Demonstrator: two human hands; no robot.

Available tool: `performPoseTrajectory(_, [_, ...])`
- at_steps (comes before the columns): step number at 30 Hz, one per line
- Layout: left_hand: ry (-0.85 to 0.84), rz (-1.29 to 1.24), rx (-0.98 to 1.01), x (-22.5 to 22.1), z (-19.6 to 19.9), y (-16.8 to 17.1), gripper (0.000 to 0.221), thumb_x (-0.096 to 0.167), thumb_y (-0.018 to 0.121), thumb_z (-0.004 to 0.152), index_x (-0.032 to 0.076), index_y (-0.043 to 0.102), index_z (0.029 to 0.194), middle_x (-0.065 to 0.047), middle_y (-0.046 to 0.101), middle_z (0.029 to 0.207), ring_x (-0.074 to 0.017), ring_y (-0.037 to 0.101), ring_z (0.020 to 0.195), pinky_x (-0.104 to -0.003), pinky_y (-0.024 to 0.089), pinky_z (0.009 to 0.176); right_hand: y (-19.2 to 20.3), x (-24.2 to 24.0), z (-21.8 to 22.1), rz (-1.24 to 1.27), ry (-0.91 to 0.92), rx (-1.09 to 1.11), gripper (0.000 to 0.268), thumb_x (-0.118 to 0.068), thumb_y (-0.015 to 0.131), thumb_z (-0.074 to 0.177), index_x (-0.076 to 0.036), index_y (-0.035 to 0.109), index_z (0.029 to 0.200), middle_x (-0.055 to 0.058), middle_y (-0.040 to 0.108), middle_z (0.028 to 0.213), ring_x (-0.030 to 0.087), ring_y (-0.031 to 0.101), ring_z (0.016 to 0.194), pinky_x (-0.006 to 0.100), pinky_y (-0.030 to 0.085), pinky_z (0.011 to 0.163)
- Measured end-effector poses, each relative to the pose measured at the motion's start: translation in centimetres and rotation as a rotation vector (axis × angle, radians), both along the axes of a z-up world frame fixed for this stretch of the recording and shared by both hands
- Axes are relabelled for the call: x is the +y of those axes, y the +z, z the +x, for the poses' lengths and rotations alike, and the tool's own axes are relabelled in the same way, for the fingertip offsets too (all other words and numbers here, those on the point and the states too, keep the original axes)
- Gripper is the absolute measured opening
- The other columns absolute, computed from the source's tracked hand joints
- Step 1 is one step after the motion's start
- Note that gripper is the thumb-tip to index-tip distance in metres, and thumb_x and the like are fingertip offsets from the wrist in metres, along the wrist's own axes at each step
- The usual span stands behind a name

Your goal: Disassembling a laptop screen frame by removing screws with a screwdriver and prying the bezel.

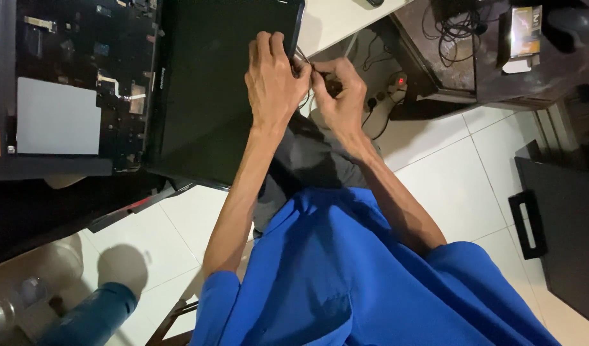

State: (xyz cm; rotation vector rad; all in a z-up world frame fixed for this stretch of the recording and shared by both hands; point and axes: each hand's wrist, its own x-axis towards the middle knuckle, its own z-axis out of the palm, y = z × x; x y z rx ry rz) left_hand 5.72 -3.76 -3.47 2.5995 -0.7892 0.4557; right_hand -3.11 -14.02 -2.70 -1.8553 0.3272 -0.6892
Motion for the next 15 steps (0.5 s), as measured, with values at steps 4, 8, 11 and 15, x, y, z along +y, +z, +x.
performPoseTrajectory(4, [-0.041, -0.009, -0.068, 0.3, 0.4, -0.3, 0.028, 0.018, 0.071, 0.094, 0.001, 0.055, 0.11, -0.013, 0.049, 0.104, -0.0282, 0.059, 0.099, -0.034, 0.061, 0.068, -1.0, -1.9, 0.7, -0.206, 0.054, -0.047, 0.013, -0.001, 0.06, 0.085, 0.003, 0.071, 0.09, 0.01, 0.062, 0.076, 0.019, 0.049, 0.072, 0.032, 0.037, 0.052])
performPoseTrajectory(8, [-0.018, -0.008, -0.079, 0.0, 0.5, -0.3, 0.026, 0.018, 0.072, 0.092, 0.001, 0.057, 0.106, -0.011, 0.051, 0.099, -0.0282, 0.061, 0.095, -0.035, 0.061, 0.064, -1.9, -2.2, 0.8, -0.305, 0.152, -0.145, 0.014, 0.012, 0.059, 0.091, 0.003, 0.066, 0.099, 0.01, 0.055, 0.075, 0.023, 0.043, 0.076, 0.035, 0.037, 0.062])
performPoseTrajectory(11, [-0.016, 0.007, -0.045, 0.3, 0.6, -0.2, 0.027, 0.019, 0.072, 0.091, 0.002, 0.057, 0.105, -0.01, 0.051, 0.099, -0.0278, 0.061, 0.095, -0.037, 0.061, 0.061, -1.8, -1.4, 0.8, -0.149, 0.086, -0.108, 0.009, 0.002, 0.063, 0.095, -0.002, 0.071, 0.098, 0.008, 0.059, 0.079, 0.018, 0.049, 0.071, 0.031, 0.037, 0.058])
performPoseTrajectory(15, [-0.098, 0.018, 0.03, 1.3, 0.7, 0.0, 0.034, 0.024, 0.071, 0.096, 0.001, 0.056, 0.116, -0.013, 0.048, 0.108, -0.0314, 0.059, 0.104, -0.04, 0.062, 0.074, -1.8, -0.6, 0.3, 0.193, 0.082, 0.027, 0.009, -0.01, 0.064, 0.102, -0.004, 0.071, 0.102, 0.003, 0.06, 0.066, 0.007, 0.045, 0.053, 0.027, 0.036, 0.051])
